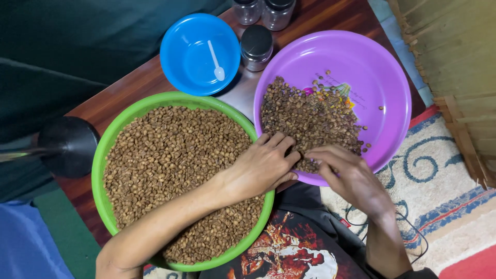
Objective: Sorting roasted coffee beans by hand to remove defects or categorize them
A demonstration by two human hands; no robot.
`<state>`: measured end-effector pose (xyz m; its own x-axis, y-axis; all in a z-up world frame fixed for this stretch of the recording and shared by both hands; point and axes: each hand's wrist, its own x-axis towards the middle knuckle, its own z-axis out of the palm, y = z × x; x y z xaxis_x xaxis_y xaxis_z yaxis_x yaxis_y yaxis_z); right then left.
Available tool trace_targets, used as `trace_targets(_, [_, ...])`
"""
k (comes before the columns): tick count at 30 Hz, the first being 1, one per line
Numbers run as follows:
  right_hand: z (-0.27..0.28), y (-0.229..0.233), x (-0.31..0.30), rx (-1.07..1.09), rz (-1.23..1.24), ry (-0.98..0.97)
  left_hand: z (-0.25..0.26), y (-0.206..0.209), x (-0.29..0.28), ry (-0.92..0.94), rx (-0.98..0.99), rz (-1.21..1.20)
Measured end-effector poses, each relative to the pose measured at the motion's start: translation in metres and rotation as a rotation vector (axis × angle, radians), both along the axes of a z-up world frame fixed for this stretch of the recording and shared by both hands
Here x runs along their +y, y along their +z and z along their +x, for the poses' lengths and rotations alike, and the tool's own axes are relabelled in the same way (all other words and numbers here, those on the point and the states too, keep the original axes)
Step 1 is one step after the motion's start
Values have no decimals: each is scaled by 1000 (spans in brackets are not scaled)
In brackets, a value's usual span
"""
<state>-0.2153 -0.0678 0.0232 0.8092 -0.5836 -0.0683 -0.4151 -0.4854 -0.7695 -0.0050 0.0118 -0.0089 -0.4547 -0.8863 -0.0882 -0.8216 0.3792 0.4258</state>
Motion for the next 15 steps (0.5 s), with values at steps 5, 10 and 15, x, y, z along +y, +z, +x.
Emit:
trace_targets(5, [2,-5,3,-54,-74,-114,17,29,17,77,88,-99])
trace_targets(10, [47,-6,32,-165,-118,-55,56,54,61,229,94,-137])
trace_targets(15, [91,-27,60,-158,-92,417,82,79,125,610,-22,-339])
